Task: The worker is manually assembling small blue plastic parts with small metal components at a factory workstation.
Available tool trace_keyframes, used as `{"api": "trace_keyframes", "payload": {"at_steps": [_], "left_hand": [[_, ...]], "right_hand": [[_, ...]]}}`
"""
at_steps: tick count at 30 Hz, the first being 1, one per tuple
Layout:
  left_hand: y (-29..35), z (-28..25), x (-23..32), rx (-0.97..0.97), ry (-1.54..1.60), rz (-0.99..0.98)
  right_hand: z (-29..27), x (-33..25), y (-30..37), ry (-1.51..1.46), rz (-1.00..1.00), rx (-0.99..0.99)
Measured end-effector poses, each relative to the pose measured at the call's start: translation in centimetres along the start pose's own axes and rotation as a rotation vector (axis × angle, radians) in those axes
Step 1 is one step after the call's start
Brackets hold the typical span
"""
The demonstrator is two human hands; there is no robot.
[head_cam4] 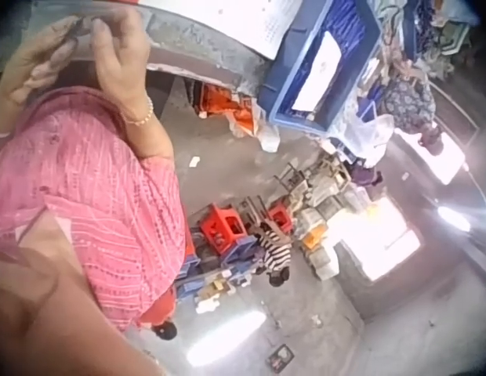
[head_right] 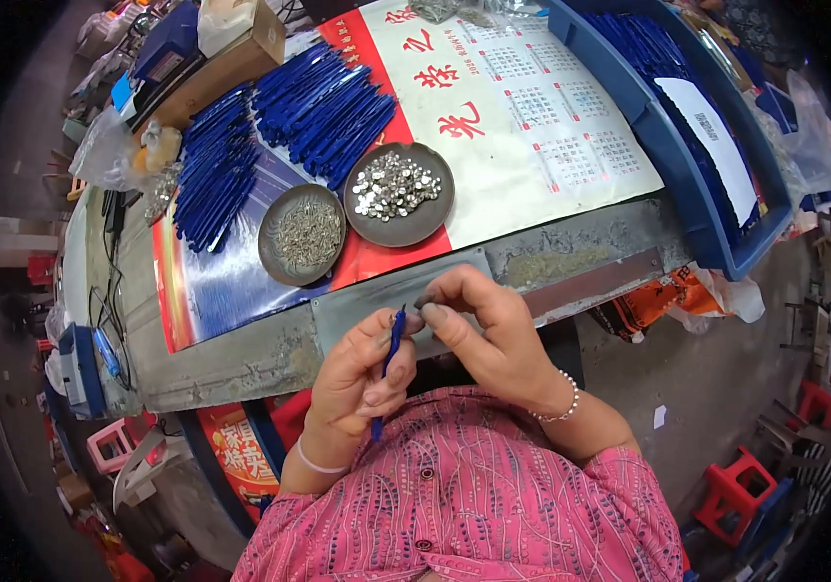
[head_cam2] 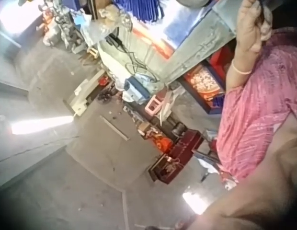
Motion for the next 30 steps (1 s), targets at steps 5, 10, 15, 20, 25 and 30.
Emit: {"api": "trace_keyframes", "payload": {"at_steps": [5,10,15,20,25,30], "left_hand": [[0.2,-0.1,-0.7,-0.011,0.078,-0.048],[0.5,0.1,-1.2,-0.026,0.146,-0.096],[0.6,0.2,-1.7,-0.138,0.215,-0.153],[0.7,0.1,-2.2,-0.122,0.244,-0.183],[0.7,0.2,-2.5,-0.139,0.208,-0.188],[0.7,0.2,-2.7,-0.162,0.196,-0.179]], "right_hand": [[0.4,0.3,-0.8,-0.105,0.167,-0.124],[0.6,0.2,-1.4,0.001,0.091,-0.222],[0.7,0.2,-1.5,0.042,0.040,-0.238],[0.9,-0.7,-1.9,0.176,-0.049,-0.299],[0.7,-0.8,-1.8,0.142,0.030,-0.331],[0.9,-0.7,-1.8,0.180,0.020,-0.402]]}}
Point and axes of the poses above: each hand's wrist, its own y-axis away from the middle knuckle, its own z-axis out of the palm, x = y × z, the point moved 6 cm from there along -y, towards the middle knuckle, and after that the axes turned 7 degrees about -y, right-handed, at the moved point
